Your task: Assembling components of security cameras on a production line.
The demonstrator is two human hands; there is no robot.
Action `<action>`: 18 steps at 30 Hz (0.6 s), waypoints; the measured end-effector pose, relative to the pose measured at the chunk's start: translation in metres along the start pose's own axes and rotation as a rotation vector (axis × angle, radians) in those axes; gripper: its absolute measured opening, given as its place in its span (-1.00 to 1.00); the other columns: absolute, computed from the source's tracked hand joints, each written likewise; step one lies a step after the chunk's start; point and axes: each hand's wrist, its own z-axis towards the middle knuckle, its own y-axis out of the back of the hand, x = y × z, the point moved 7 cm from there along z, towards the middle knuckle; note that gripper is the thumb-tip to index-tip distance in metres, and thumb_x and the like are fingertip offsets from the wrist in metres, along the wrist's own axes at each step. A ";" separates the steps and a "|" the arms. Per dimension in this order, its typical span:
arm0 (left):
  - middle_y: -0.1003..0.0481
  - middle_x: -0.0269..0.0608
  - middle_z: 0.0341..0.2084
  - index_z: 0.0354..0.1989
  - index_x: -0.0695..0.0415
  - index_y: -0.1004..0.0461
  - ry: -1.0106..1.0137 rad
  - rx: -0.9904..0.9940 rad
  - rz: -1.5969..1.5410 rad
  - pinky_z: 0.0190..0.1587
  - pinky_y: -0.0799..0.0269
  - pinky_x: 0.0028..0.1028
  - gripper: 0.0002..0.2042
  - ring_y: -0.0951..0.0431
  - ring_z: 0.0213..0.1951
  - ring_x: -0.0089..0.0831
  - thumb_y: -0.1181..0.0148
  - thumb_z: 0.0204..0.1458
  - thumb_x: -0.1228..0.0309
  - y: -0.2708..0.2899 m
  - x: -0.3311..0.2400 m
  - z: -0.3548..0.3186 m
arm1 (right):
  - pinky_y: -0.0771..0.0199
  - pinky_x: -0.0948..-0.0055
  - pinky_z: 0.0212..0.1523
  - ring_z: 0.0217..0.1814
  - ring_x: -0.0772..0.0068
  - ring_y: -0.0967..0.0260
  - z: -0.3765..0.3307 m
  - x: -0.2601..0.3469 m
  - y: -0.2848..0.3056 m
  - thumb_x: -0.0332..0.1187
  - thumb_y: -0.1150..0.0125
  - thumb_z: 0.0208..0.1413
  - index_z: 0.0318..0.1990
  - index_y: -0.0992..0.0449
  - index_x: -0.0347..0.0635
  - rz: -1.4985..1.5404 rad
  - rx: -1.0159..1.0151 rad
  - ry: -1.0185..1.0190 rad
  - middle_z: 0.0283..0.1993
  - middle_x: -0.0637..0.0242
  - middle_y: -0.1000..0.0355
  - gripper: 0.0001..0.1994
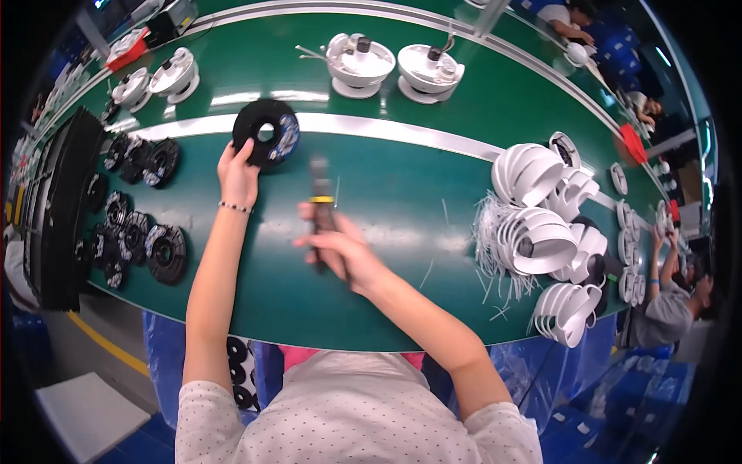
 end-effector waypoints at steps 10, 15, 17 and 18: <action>-0.37 -0.15 -0.15 -0.08 0.27 -0.27 -0.038 0.057 0.163 -0.10 -0.37 -0.37 -0.75 -0.41 -0.13 -0.38 0.04 0.04 0.52 0.024 -0.012 0.023 | -0.34 0.48 -0.25 -0.07 0.25 -0.27 -0.072 0.059 0.135 -0.41 -0.19 -0.19 0.00 -0.17 -0.30 -0.710 -0.804 0.516 0.20 -0.08 0.12 -0.47; -0.38 -0.15 -0.18 -0.10 0.28 -0.27 -0.001 0.108 0.224 -0.12 -0.36 -0.41 -0.76 -0.41 -0.16 -0.42 0.04 0.04 0.52 -0.014 0.015 0.029 | -0.32 0.28 -0.17 -0.12 0.01 -0.26 -0.102 0.087 0.077 -0.35 -0.18 -0.29 0.02 -0.20 -0.23 -1.259 -0.781 0.505 0.11 -0.06 -0.08 -0.40; -0.38 -0.17 -0.20 -0.13 0.28 -0.28 0.013 0.127 0.224 -0.15 -0.36 -0.45 -0.78 -0.41 -0.18 -0.44 0.02 0.03 0.52 -0.038 0.029 0.019 | -0.13 0.16 -0.07 -0.02 0.08 -0.15 -0.097 0.068 0.056 -0.32 -0.22 -0.38 -0.04 -0.27 -0.16 -1.524 -0.645 0.285 0.13 0.01 -0.05 -0.41; -0.38 -0.17 -0.21 -0.15 0.28 -0.28 0.021 0.131 0.222 -0.16 -0.36 -0.46 -0.78 -0.41 -0.18 -0.44 0.01 0.02 0.52 -0.047 0.035 0.015 | -0.11 0.16 -0.07 -0.03 0.12 -0.16 -0.095 0.058 0.052 -0.30 -0.23 -0.36 -0.05 -0.30 -0.15 -1.582 -0.599 0.292 0.12 0.05 -0.08 -0.44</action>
